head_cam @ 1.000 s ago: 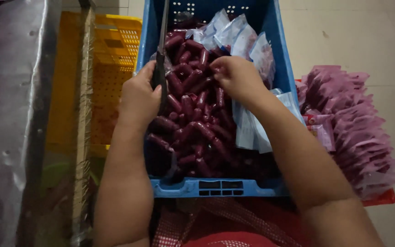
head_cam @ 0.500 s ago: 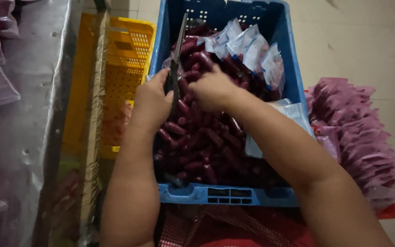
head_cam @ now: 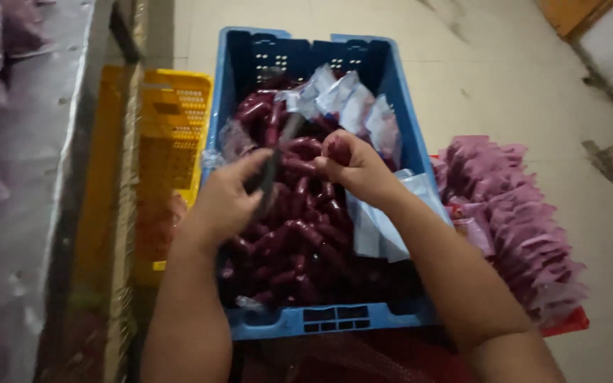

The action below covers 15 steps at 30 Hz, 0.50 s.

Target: The person fills clear plastic packets with meat sticks from a blue crate, using scissors to separate the sticks when necessary, and places the filled packets onto a stack.

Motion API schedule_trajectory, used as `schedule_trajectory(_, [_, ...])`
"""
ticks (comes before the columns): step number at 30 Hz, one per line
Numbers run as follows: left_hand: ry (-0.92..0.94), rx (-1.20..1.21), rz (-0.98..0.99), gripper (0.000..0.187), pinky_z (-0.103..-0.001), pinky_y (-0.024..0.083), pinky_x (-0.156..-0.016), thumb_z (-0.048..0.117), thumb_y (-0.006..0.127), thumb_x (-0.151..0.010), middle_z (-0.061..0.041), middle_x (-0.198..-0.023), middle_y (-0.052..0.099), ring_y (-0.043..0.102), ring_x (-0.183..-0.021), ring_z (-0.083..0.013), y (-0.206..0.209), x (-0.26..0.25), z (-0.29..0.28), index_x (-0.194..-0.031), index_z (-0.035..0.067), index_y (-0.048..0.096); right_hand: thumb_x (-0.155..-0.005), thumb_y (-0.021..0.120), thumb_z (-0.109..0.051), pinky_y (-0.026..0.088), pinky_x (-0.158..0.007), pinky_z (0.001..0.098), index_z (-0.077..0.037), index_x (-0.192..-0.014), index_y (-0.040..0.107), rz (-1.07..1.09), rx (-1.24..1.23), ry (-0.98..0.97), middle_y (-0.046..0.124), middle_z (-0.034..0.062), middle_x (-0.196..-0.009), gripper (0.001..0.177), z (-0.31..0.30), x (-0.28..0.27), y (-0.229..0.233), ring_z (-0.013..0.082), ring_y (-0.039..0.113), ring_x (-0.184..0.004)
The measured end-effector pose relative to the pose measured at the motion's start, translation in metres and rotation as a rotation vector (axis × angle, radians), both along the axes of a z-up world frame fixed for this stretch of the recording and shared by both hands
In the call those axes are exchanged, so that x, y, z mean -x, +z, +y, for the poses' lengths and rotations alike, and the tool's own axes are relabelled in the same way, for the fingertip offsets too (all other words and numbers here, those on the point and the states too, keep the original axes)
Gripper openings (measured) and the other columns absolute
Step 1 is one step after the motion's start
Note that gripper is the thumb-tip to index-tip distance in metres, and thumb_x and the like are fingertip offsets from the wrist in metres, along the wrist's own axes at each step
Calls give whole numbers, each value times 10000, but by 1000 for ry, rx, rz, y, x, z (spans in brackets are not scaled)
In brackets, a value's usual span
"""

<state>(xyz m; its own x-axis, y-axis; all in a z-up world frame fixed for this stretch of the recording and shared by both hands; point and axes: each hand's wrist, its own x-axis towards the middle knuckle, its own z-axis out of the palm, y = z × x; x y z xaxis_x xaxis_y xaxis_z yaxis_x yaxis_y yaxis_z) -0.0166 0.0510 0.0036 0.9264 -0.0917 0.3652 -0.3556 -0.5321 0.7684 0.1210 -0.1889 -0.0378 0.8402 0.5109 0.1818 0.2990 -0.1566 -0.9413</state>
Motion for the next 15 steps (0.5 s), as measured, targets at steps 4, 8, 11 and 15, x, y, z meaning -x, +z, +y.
schedule_trajectory(4, [-40, -112, 46, 715, -476, 534, -952, 87, 744, -720, -168, -1184, 754, 684, -1133, -387, -9, -8, -19, -1423, 147, 630, -922, 795, -156, 552, -564, 215, -130, -975, 674, 44, -62, -87, 659, 8, -665, 134, -9, 1, 3, 69, 661, -628])
schedule_trajectory(8, [50, -382, 154, 718, -451, 546, -916, 252, 750, -774, -113, -1155, 753, 702, -1098, -341, -12, -13, -30, -1471, 226, 580, -922, 734, 9, 592, -873, 349, -110, -1119, 648, 44, -183, 12, 717, 47, -901, 246, -2, 13, 13, 142, 709, -871])
schedule_trajectory(11, [79, -471, 162, 740, -435, 560, -880, 278, 752, -770, -85, -1118, 750, 713, -1070, -319, -19, -15, -34, -1485, 261, 561, -905, 782, -10, 587, -900, 329, -121, -1124, 659, 80, -194, 31, 728, 21, -919, 275, -4, 5, -4, 116, 702, -892])
schedule_trajectory(15, [68, -508, 138, 729, -459, 570, -843, 227, 733, -787, -144, -1075, 747, 720, -1016, -369, -10, -10, -40, -1492, 188, 549, -903, 789, -33, 566, -938, 321, -125, -1151, 657, 78, -197, 15, 696, 0, -922, 295, -4, 19, 17, 104, 661, -917])
